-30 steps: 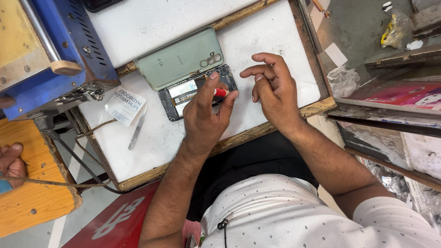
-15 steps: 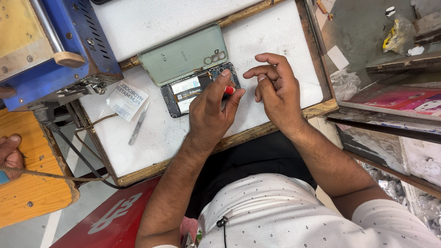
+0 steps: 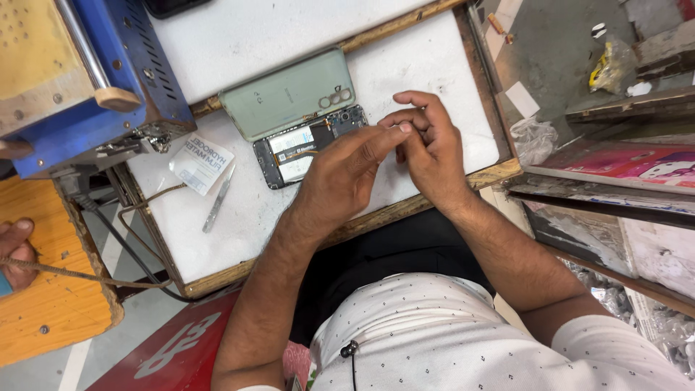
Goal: The person reassembles a disassembled smartphone on a workbench. They connect internal ribbon cables, place the back cover, and use a red-handled tool to press and secure internal components. The phone remains open at the end.
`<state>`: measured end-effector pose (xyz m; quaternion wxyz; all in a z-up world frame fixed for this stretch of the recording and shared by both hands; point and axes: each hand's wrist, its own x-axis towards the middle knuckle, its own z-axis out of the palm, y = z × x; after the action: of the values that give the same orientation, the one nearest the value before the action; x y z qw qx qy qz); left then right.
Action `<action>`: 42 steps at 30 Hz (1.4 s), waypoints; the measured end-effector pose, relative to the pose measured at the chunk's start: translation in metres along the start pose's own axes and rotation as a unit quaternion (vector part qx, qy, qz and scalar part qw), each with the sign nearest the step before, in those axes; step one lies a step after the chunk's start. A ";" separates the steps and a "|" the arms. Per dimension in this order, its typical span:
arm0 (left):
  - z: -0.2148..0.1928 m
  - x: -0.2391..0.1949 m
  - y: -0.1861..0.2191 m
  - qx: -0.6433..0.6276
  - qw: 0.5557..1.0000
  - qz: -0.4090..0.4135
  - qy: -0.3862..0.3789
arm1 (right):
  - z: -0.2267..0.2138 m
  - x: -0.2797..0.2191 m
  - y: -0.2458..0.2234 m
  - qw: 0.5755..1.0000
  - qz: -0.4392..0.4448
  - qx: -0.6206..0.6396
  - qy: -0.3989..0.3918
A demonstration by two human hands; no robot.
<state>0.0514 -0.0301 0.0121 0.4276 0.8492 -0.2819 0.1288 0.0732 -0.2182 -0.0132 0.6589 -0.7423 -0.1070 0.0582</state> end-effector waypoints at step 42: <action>0.004 0.007 0.008 0.036 0.996 -0.063 0.054 | 0.007 0.005 -0.013 0.995 0.015 -0.098 -0.015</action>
<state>0.0521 -0.0397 0.0186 0.4189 0.8718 -0.1997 0.1572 0.0758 -0.2090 -0.0007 0.5803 -0.8039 -0.1107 0.0685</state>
